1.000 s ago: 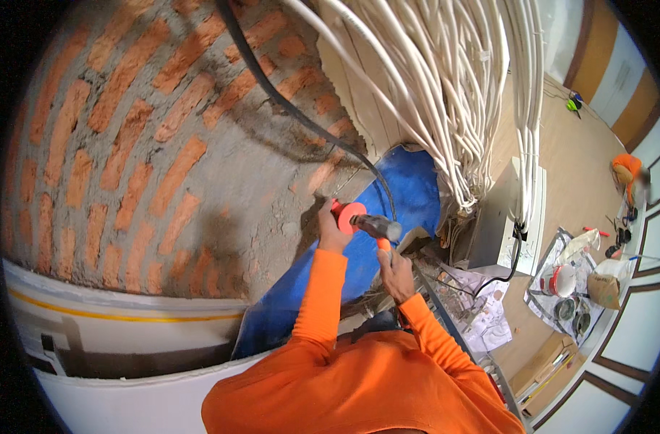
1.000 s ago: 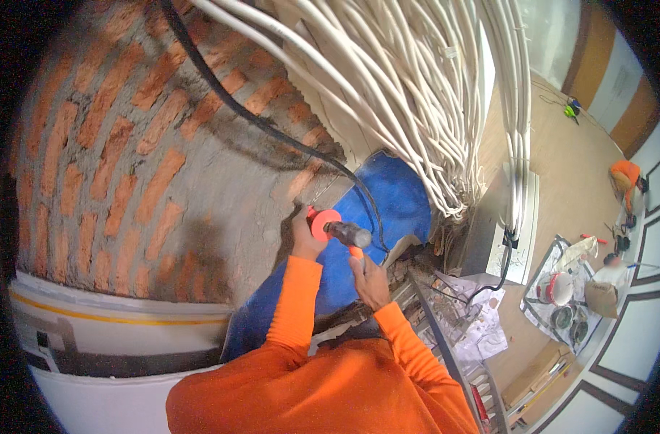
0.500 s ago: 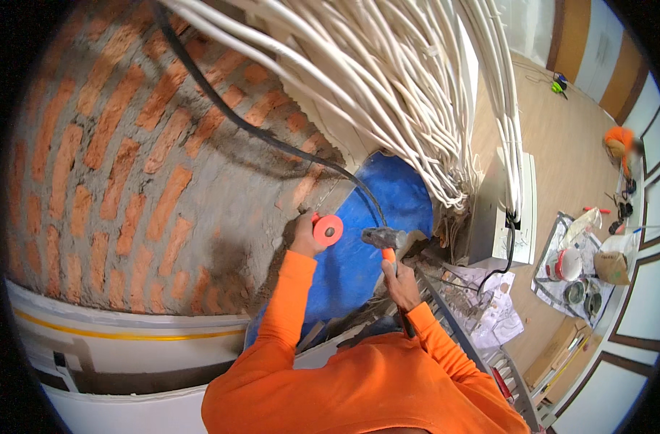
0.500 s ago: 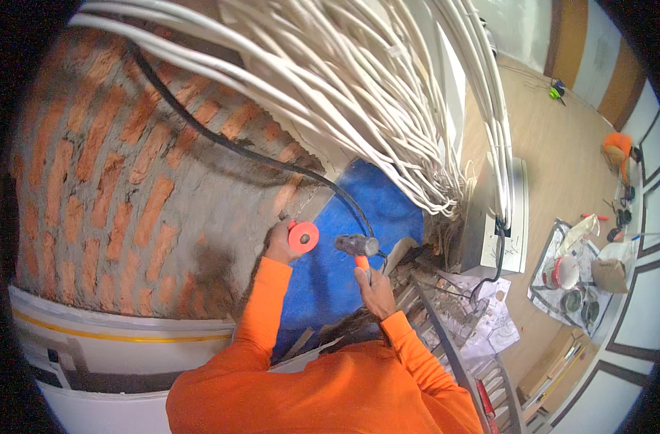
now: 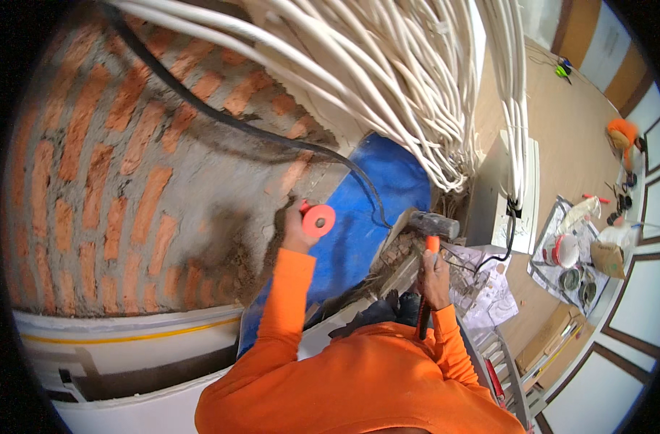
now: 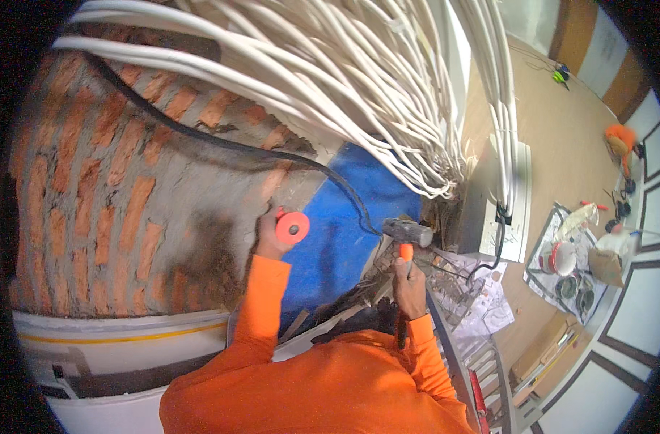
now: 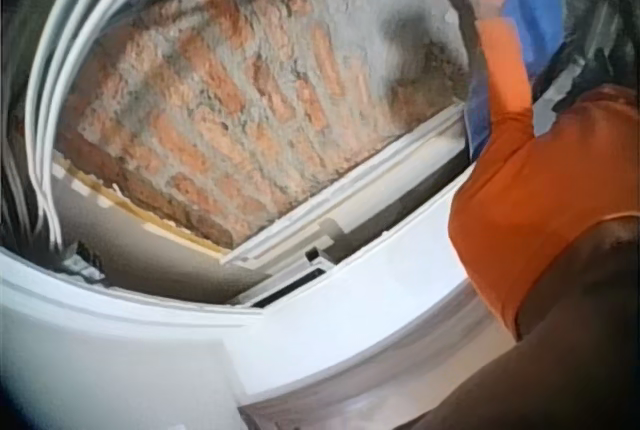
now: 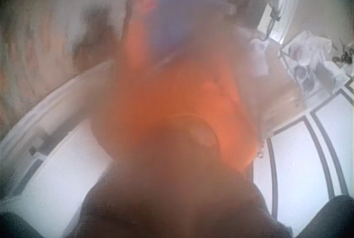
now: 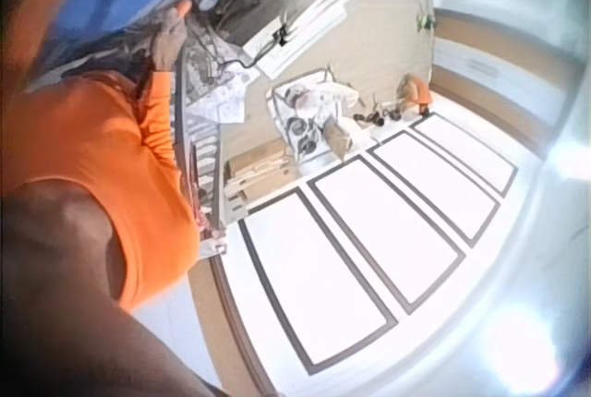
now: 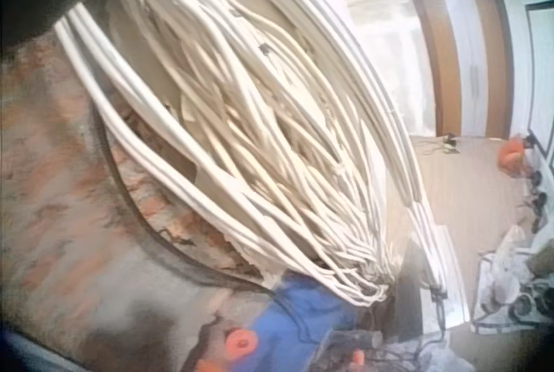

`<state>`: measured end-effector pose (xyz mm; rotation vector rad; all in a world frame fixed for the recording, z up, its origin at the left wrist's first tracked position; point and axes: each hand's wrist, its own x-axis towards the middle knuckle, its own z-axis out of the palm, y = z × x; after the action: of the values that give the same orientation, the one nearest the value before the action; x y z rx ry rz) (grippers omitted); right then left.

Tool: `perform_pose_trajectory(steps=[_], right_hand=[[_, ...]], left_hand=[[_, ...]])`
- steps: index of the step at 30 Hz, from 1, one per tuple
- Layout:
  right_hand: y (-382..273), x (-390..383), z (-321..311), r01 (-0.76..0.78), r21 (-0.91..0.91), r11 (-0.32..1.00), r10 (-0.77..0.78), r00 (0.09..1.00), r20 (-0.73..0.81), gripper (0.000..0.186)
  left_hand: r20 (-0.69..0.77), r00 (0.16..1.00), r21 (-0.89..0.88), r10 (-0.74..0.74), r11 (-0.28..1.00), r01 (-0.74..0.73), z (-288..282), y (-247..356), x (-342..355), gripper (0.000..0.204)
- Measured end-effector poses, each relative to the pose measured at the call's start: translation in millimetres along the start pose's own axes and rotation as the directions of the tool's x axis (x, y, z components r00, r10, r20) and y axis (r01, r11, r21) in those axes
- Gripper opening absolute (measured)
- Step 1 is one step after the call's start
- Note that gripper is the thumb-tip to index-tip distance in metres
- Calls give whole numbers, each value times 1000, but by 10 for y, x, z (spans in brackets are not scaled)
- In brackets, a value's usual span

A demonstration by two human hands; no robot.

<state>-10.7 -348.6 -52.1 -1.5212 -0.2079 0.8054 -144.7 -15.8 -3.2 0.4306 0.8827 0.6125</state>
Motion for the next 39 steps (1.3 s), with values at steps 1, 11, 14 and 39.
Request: perform_pose_trajectory(steps=[1,11,14,39], right_hand=[[-82,-9,37,-28,26,999,28,1000,-8,48],[-215,32,-114,-49,261,964,52,999,-2,44],[100,58,-235,-27,180,983,36,998,-52,44],[-470,-906,861,95,-145,985,-39,937,346,45]], left_hand=[[-11,999,61,49,997,-48,-43,-42,66,24],[-74,982,217,174,964,-155,-309,90,-846,18],[-138,970,327,200,934,-146,-356,452,-908,19],[355,855,-605,379,790,-99,-95,305,-493,13]])
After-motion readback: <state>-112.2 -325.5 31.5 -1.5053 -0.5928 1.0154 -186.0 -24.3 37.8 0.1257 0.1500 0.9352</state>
